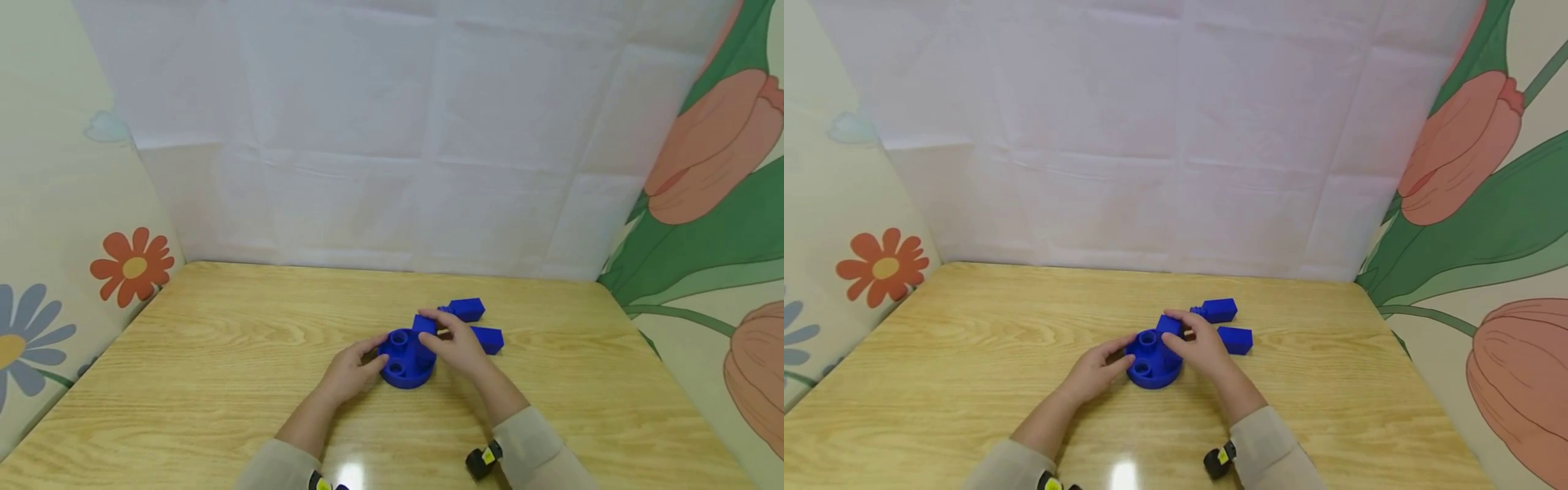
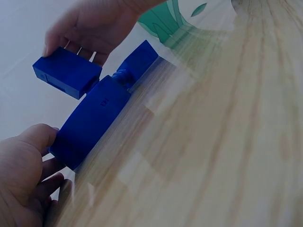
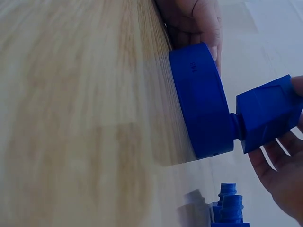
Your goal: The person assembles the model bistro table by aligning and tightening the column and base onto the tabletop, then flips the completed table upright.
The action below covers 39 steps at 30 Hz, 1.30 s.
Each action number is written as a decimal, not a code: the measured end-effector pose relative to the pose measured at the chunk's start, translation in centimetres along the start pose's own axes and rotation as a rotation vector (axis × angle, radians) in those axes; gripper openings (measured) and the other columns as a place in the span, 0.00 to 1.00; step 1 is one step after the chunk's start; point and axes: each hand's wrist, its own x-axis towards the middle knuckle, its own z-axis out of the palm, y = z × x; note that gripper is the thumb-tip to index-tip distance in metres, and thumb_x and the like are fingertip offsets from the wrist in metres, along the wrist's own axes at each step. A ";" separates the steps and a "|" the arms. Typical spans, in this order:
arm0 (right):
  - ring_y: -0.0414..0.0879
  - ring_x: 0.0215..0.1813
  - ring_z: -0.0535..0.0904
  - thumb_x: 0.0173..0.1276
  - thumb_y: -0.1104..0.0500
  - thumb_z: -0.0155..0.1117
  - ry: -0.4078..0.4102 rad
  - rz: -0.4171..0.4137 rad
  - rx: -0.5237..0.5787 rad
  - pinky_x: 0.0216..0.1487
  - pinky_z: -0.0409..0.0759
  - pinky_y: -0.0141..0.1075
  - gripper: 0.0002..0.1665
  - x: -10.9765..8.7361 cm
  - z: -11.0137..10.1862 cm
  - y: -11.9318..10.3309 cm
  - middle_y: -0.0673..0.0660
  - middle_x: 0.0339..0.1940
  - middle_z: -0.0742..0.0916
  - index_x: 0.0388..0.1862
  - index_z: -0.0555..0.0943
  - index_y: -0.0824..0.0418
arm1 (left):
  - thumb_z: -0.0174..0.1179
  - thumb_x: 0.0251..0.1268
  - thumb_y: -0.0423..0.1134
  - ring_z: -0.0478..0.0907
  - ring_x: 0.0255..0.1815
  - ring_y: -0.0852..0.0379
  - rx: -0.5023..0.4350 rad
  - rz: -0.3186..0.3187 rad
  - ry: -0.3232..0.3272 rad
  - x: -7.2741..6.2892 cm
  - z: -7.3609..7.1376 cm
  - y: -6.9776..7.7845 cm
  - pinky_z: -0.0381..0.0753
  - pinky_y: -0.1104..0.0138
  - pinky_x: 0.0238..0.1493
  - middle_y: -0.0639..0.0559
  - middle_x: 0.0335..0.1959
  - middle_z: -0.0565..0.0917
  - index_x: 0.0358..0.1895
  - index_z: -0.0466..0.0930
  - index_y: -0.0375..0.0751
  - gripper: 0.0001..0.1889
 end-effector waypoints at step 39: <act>0.39 0.41 0.76 0.73 0.61 0.58 0.098 0.076 0.241 0.44 0.79 0.35 0.21 0.0 -0.8 2.0 0.60 0.44 0.82 0.61 0.71 0.66 | 0.61 0.68 0.44 0.72 0.66 0.39 0.014 0.008 -0.002 0.2 0.1 -0.3 0.69 0.45 0.67 0.40 0.63 0.79 0.65 0.76 0.47 0.23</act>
